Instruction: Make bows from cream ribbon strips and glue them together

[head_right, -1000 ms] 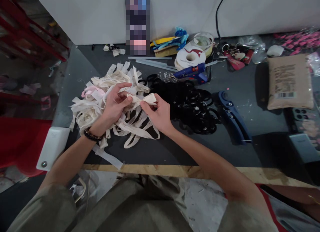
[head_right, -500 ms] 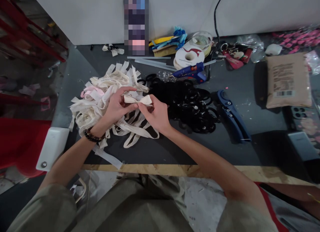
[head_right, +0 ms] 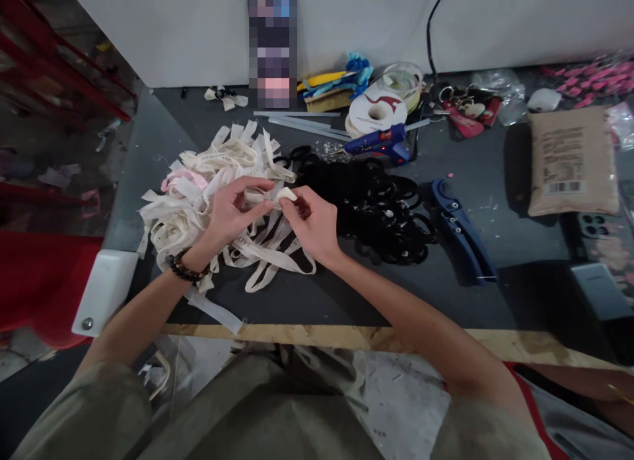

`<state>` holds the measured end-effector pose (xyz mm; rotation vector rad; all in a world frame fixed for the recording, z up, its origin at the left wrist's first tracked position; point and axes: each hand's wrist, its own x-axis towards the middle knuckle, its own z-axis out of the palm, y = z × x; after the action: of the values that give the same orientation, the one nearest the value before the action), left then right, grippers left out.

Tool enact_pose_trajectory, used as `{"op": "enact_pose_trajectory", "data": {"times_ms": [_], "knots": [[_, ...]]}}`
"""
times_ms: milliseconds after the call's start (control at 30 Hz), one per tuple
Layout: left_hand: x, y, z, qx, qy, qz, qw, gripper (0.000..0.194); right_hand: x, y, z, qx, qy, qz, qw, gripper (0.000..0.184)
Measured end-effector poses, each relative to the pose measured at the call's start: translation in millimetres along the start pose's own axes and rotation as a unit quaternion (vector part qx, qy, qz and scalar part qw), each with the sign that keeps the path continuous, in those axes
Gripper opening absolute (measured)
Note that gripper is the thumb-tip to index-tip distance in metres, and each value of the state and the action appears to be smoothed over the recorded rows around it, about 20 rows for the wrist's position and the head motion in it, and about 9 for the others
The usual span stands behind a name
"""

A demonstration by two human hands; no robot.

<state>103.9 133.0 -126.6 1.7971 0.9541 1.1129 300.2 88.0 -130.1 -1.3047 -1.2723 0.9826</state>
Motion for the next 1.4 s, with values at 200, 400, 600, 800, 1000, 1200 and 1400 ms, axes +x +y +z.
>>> {"op": "enact_pose_trajectory", "data": {"times_ms": [200, 400, 600, 800, 1000, 1200, 1400], "knots": [[-2.6, -1.8, -0.7, 0.140, 0.039, 0.159, 0.977, 0.012, -2.4, -9.6, -4.6, -0.066, -0.031, -0.039, 0.997, 0.029], [-2.7, -5.3, -0.6, 0.138, 0.045, 0.156, 0.977, 0.007, -3.1, -9.7, -5.6, -0.091, -0.034, -0.054, 0.994, 0.018], [-4.7, -6.2, -2.7, 0.228, 0.015, 0.168, 0.959, 0.015, -3.5, -4.2, -5.5, -0.121, -0.040, -0.092, 0.988, 0.013], [-5.5, -3.1, -6.3, 0.252, -0.009, 0.186, 0.950, 0.020, -3.0, -0.3, -5.9, -0.149, -0.034, -0.121, 0.981, 0.011], [-6.2, 1.3, -6.5, 0.243, -0.026, 0.155, 0.957, 0.025, -3.2, -0.7, -6.3, -0.150, -0.041, -0.127, 0.980, 0.011], [-3.6, 2.1, -5.6, 0.207, -0.041, 0.139, 0.968, 0.021, -4.9, -2.3, -6.6, -0.124, -0.025, -0.112, 0.986, 0.015], [-1.5, 2.1, -2.4, 0.170, -0.048, 0.163, 0.971, 0.015, -4.0, -1.2, -6.7, -0.133, -0.031, -0.111, 0.984, 0.016]]}}
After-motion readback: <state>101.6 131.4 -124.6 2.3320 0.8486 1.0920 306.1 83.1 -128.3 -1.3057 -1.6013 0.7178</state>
